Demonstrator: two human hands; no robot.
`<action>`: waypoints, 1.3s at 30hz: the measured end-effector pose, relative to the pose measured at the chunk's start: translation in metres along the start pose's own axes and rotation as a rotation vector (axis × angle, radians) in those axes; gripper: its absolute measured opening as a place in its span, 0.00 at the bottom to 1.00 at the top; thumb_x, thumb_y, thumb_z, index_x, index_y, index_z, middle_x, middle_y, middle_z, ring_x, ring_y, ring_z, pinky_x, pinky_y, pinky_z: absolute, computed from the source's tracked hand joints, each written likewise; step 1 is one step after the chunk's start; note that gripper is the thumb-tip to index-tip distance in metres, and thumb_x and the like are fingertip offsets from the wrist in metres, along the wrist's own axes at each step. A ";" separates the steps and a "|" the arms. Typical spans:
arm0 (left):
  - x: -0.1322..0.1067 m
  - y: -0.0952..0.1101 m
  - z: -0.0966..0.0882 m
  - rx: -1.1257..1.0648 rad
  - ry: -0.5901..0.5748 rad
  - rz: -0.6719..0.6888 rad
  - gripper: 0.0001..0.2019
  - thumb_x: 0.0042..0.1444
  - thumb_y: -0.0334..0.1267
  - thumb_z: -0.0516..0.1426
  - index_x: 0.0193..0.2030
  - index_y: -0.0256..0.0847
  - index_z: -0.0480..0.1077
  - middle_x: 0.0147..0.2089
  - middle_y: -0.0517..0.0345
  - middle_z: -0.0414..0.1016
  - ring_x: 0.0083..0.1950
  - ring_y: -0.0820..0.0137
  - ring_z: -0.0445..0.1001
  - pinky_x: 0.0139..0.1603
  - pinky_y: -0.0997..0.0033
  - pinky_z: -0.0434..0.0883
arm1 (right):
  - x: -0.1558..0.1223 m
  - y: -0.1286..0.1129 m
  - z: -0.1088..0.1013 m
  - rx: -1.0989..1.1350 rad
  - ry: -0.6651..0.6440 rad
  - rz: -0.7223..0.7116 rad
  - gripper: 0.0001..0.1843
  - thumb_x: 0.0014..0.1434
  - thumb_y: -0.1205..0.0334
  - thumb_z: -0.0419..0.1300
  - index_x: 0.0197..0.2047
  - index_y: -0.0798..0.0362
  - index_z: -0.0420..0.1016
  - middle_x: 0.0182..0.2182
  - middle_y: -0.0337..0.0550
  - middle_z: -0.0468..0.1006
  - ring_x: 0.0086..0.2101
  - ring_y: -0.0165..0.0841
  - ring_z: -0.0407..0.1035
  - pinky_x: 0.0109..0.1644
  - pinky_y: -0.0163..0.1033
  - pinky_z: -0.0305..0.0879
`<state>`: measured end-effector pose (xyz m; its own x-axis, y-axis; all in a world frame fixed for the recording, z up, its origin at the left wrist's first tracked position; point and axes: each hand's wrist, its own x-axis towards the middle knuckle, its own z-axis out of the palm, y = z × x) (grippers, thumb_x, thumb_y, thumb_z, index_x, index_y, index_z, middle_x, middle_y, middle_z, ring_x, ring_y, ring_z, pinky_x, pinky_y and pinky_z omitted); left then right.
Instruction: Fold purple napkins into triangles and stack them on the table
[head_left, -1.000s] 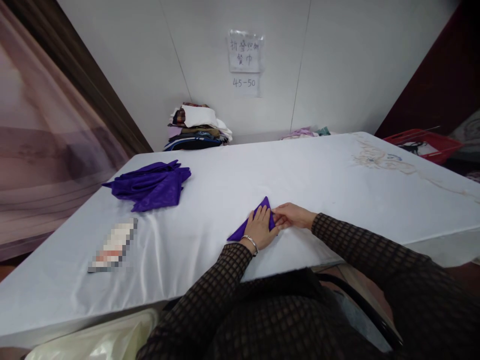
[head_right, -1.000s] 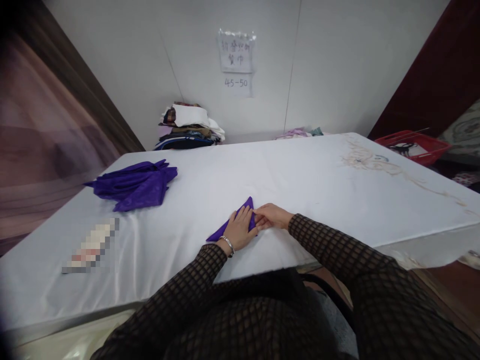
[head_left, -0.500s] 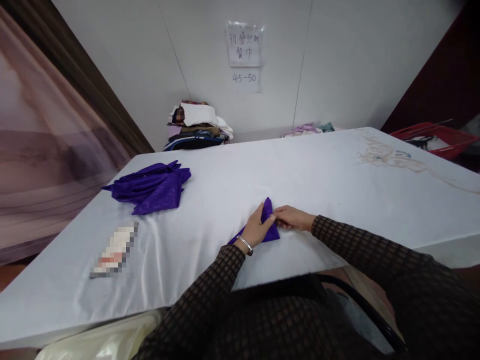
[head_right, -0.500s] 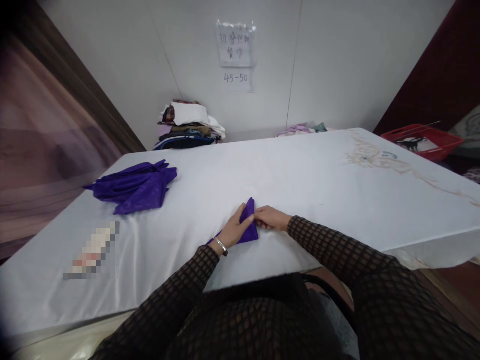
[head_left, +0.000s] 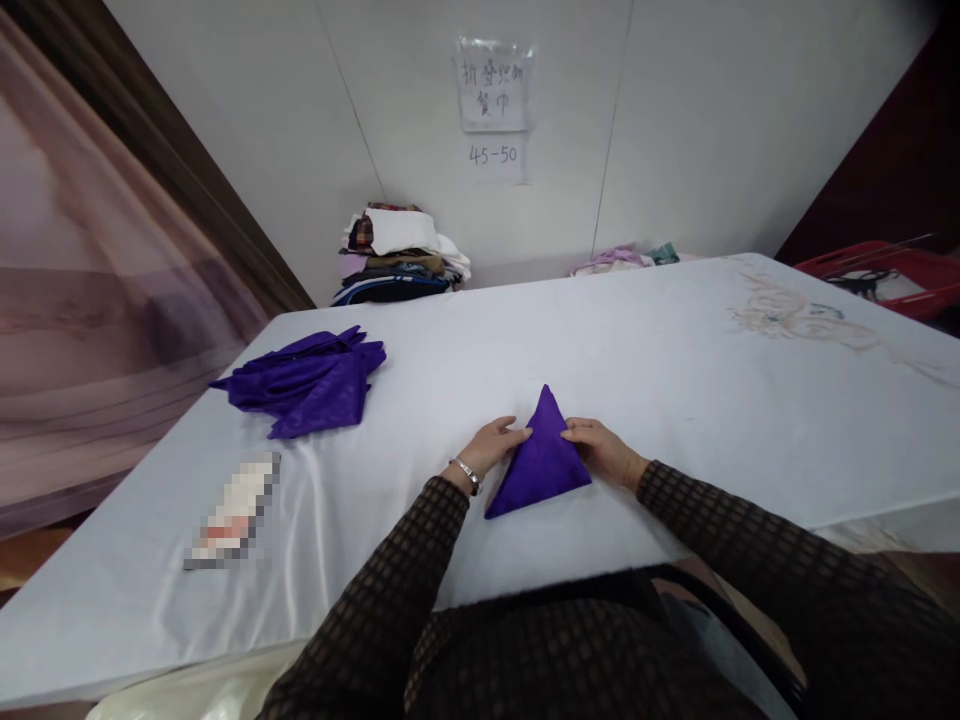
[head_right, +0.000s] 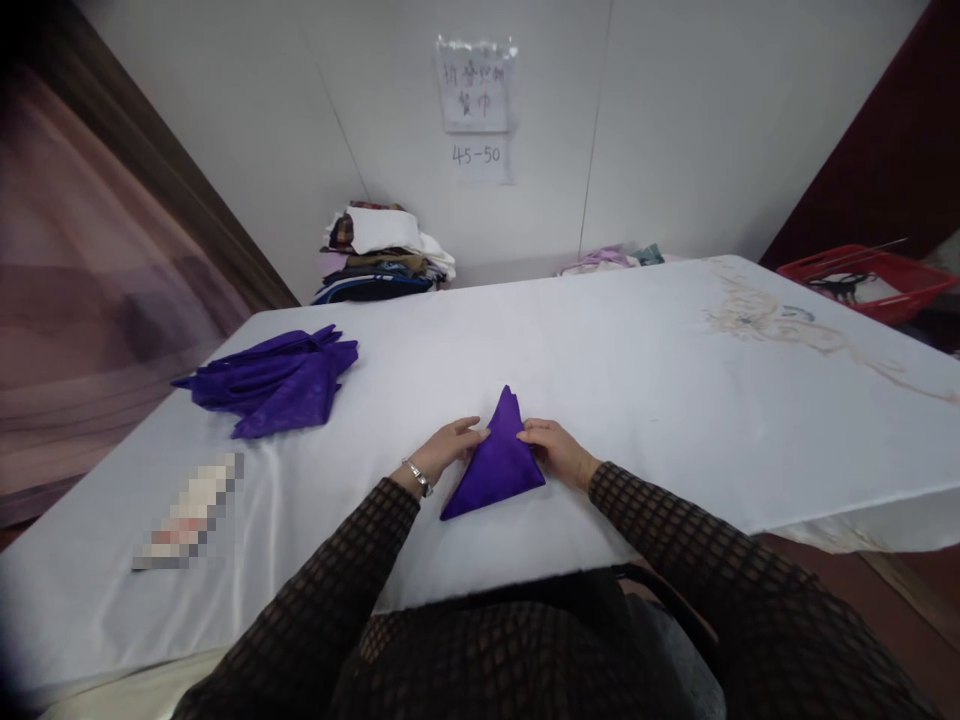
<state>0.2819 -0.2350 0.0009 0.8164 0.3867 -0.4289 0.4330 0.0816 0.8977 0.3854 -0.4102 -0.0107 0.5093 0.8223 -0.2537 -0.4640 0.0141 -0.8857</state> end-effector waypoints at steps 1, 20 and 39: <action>-0.001 0.001 -0.001 -0.054 -0.033 0.000 0.35 0.44 0.44 0.66 0.59 0.33 0.64 0.42 0.48 0.79 0.43 0.63 0.76 0.43 0.66 0.71 | 0.000 -0.001 0.001 0.011 0.004 -0.004 0.15 0.44 0.58 0.65 0.21 0.52 0.61 0.18 0.32 0.62 0.21 0.27 0.58 0.27 0.34 0.55; 0.024 -0.026 0.024 -0.502 -0.020 0.236 0.21 0.40 0.41 0.66 0.42 0.37 0.74 0.36 0.56 0.80 0.38 0.67 0.77 0.47 0.64 0.71 | 0.027 0.000 0.003 0.109 0.008 0.023 0.22 0.50 0.59 0.65 0.49 0.50 0.72 0.37 0.41 0.79 0.34 0.32 0.73 0.41 0.37 0.66; 0.023 -0.026 0.018 -0.411 -0.116 0.275 0.21 0.47 0.43 0.64 0.48 0.38 0.73 0.42 0.54 0.80 0.40 0.67 0.77 0.44 0.68 0.71 | 0.037 0.006 -0.001 0.010 -0.084 -0.018 0.18 0.51 0.61 0.67 0.46 0.53 0.76 0.35 0.41 0.80 0.32 0.29 0.72 0.41 0.36 0.65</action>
<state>0.2970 -0.2450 -0.0342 0.9261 0.3425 -0.1583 0.0285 0.3550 0.9344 0.4021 -0.3802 -0.0257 0.4552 0.8666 -0.2044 -0.4631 0.0344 -0.8857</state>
